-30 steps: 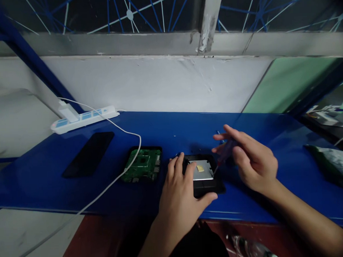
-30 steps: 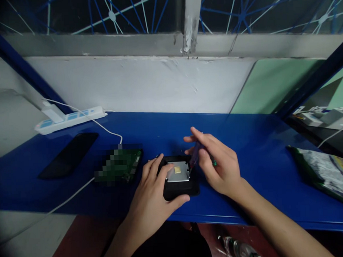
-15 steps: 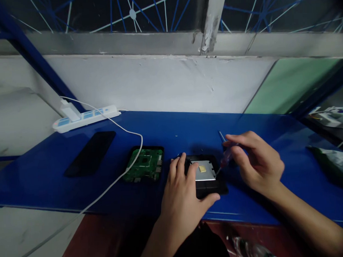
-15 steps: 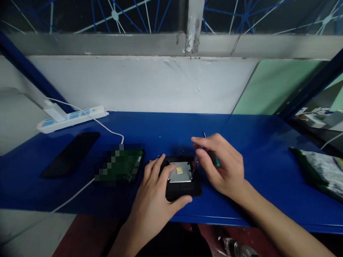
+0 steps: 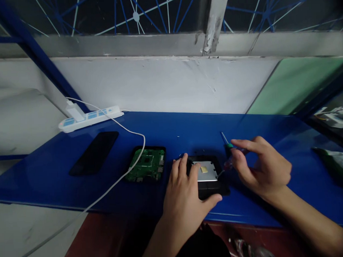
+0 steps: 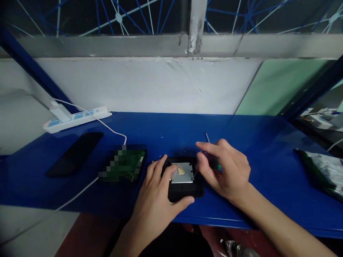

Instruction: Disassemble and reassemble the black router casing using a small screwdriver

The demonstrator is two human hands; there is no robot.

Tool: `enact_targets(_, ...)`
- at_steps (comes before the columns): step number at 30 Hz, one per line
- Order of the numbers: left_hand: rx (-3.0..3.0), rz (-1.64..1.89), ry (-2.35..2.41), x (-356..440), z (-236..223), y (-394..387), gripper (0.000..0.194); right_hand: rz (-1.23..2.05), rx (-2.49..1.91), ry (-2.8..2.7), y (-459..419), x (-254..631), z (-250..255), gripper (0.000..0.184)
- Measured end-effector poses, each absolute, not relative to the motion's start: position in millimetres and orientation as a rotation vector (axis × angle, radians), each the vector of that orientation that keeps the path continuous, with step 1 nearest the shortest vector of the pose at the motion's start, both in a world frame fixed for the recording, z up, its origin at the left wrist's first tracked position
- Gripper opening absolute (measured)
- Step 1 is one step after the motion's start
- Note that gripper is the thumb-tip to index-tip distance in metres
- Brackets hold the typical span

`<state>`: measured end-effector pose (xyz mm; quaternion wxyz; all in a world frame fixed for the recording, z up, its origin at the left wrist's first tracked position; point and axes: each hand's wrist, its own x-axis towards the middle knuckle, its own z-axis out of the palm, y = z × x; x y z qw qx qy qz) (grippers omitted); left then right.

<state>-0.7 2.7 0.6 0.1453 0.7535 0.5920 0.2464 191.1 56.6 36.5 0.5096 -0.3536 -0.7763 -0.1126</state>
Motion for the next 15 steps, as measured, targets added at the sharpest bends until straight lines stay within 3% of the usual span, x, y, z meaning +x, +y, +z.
enact_targets(5, 2.190, 0.707, 1.721, -1.0, 2.4, 3.2, 0.066, -0.055, -0.771, -1.917, 63.5, 193.0, 33.4, 0.048)
enact_targets(15, 2.170, 0.659, 1.725, -1.1, 2.5, 2.5, 0.074, 0.205, -1.072, -1.542, 86.0, 195.9, 17.4, 0.031)
